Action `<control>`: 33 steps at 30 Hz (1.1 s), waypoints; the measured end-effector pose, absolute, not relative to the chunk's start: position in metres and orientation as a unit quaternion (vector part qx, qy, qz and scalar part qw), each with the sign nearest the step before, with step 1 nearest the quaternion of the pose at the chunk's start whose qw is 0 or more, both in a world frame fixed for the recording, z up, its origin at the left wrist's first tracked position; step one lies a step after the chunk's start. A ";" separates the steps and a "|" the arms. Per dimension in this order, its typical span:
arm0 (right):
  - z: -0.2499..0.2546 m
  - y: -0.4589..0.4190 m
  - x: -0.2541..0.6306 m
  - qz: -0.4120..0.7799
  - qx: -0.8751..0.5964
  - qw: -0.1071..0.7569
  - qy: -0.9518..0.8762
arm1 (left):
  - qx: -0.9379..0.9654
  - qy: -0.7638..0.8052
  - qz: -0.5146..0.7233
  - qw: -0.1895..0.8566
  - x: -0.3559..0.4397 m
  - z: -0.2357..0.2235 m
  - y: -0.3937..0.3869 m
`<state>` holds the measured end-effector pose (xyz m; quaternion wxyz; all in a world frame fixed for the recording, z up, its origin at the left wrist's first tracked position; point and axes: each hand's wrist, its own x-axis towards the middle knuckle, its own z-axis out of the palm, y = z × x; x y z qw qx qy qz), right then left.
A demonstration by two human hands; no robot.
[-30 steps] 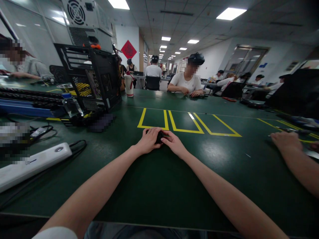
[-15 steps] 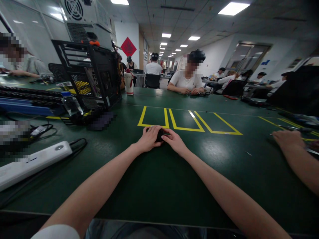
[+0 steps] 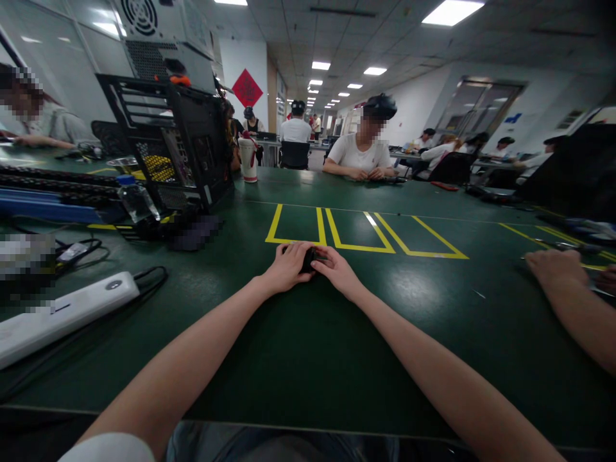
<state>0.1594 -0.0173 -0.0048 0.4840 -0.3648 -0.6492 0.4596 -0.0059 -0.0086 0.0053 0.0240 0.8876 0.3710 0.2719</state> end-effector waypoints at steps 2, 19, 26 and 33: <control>-0.004 -0.018 0.161 0.477 -0.362 0.471 -0.648 | 0.889 0.368 0.272 0.025 -0.006 0.006 -0.009; -0.005 -0.015 0.161 0.450 -0.364 0.478 -0.661 | 0.890 0.367 0.270 0.024 -0.006 0.006 -0.009; -0.006 -0.020 0.160 0.466 -0.338 0.491 -0.654 | 0.889 0.369 0.270 0.027 -0.006 0.005 -0.008; -0.005 -0.018 0.157 0.409 -0.371 0.491 -0.674 | 0.890 0.366 0.268 0.036 -0.006 0.009 -0.011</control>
